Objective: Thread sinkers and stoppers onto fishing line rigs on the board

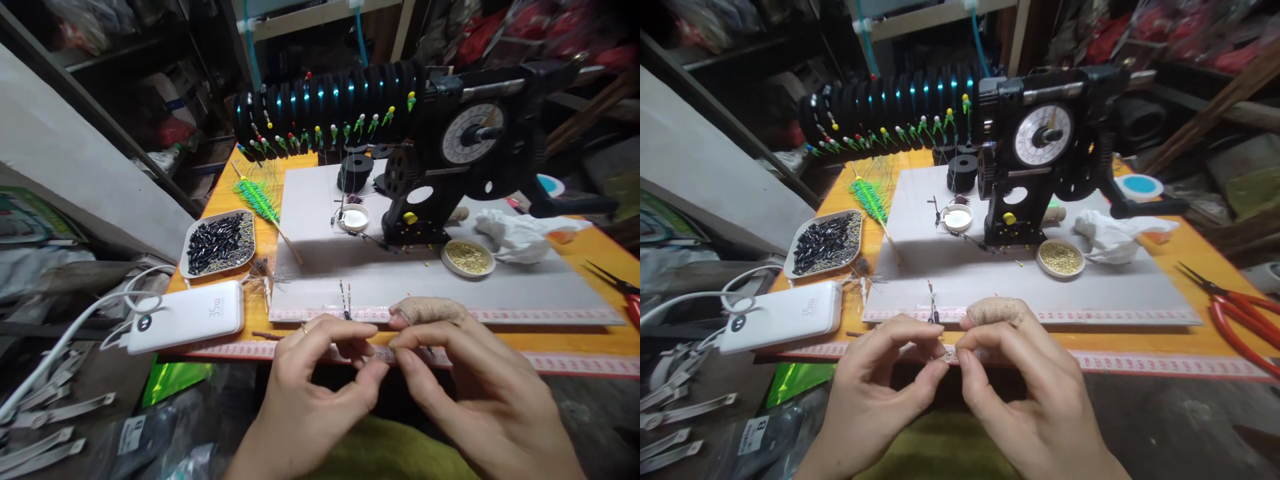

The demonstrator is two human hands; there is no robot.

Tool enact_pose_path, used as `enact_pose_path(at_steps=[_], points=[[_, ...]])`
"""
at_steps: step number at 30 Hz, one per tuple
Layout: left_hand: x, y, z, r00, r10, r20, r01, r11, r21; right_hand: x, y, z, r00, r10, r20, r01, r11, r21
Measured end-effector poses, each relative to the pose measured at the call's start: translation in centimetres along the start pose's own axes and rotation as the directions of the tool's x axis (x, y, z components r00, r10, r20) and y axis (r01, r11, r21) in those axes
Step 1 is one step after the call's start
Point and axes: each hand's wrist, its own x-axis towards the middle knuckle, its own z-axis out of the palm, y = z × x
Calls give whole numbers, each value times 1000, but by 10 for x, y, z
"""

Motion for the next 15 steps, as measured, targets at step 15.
enact_pose_path(at_steps=[15], points=[[-2, -9, 19, 942, 271, -198, -251, 960, 122, -2, -3, 5, 997, 77, 12, -78, 995, 66]])
